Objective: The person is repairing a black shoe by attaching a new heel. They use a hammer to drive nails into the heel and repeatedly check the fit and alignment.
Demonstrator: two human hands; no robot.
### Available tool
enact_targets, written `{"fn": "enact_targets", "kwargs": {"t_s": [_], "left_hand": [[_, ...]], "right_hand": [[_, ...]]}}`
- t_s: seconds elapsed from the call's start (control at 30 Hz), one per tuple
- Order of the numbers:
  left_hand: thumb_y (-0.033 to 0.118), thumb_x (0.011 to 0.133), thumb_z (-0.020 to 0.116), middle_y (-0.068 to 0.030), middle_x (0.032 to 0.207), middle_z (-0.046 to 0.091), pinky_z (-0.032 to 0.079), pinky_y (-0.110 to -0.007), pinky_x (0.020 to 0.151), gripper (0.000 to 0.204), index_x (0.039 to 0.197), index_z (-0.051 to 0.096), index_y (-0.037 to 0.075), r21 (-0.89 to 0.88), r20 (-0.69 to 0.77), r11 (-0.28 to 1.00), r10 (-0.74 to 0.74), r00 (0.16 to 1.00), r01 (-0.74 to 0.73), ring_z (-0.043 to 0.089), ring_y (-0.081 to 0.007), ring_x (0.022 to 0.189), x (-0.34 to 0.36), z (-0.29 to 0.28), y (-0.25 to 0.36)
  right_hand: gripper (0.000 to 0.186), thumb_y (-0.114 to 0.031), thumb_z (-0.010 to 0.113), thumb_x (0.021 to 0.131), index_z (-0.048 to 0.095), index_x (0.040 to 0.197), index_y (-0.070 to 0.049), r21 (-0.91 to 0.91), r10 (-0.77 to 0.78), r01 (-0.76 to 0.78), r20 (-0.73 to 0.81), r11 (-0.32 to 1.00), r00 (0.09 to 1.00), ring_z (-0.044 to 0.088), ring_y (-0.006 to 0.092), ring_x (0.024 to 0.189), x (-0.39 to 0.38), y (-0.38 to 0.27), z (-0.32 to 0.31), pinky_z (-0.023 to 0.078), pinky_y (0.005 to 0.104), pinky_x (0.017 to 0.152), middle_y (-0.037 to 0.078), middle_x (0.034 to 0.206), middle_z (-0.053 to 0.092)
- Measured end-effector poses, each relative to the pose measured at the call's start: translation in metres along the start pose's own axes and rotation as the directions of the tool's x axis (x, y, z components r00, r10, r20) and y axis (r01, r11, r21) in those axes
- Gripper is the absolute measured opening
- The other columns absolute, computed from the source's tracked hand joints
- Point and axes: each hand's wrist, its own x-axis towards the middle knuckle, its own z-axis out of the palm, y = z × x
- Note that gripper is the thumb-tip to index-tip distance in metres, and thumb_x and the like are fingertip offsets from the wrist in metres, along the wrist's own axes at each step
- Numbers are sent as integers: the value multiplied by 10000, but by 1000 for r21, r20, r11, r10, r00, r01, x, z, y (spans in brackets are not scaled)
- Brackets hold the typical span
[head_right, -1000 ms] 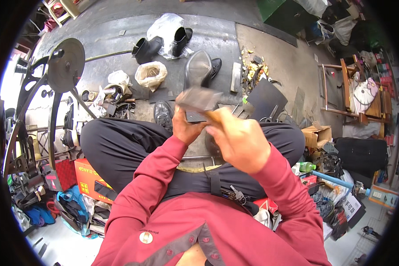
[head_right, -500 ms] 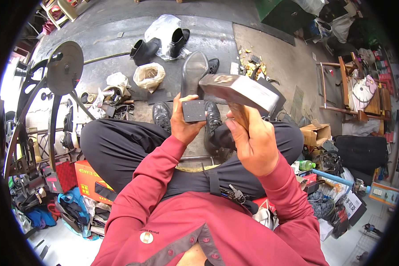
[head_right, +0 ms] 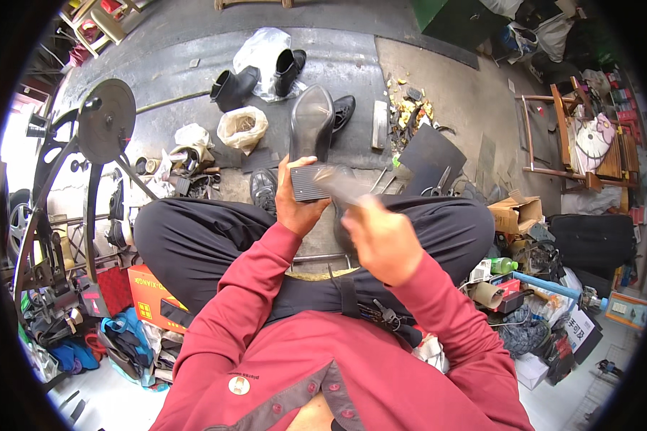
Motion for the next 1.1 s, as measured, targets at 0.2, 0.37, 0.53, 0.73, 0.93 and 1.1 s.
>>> {"fn": "enact_targets", "kwargs": {"t_s": [0.2,0.37,0.53,0.73,0.93,1.1], "left_hand": [[7,612,916,-153,1531,519,598,-444,986,810,1331,612,224,13,-17,1000,-15,1000,15,661,-390,1277,4,-1,5],[25,611,918,-187,1556,487,580,-460,1029,812,1335,615,236,87,-8,996,-22,1000,23,607,-407,1356,-2,-2,4],[93,702,955,-209,1511,510,413,-472,1202,727,1344,614,97,145,-26,989,5,1000,-2,444,-429,1481,-6,-4,17],[122,742,963,-189,1496,533,488,-361,1103,926,1510,479,-56,15,-111,995,-100,989,102,580,-235,1308,9,-9,48],[186,783,922,-55,1009,747,580,-327,795,447,1128,712,-6,-566,144,675,-485,863,474,708,-160,873,96,-30,38],[160,767,938,-52,999,759,579,-332,799,431,1115,725,19,-688,47,553,-612,789,470,706,-148,854,155,-41,0]], "right_hand": [[206,-121,650,1048,586,1198,5,99,189,-187,-11,977,982,734,450,810,5,46,5,566,457,697,256,881,724],[205,-219,643,1090,622,1155,-26,502,439,-405,55,765,897,491,50,529,19,57,19,384,232,452,-12,757,536],[286,-231,652,1080,619,1279,-28,639,571,-569,236,518,786,515,72,534,18,89,35,424,244,445,-8,795,541],[153,-194,659,1058,620,1120,-61,661,681,-696,375,279,629,566,116,570,15,170,66,480,297,479,4,774,570],[135,-216,652,1041,574,1021,-108,691,797,-723,423,24,431,580,154,669,33,278,137,510,338,563,17,825,574],[118,-236,607,1058,589,1034,-122,751,857,-653,401,-103,325,578,158,662,30,322,180,519,350,575,16,852,608]]}}
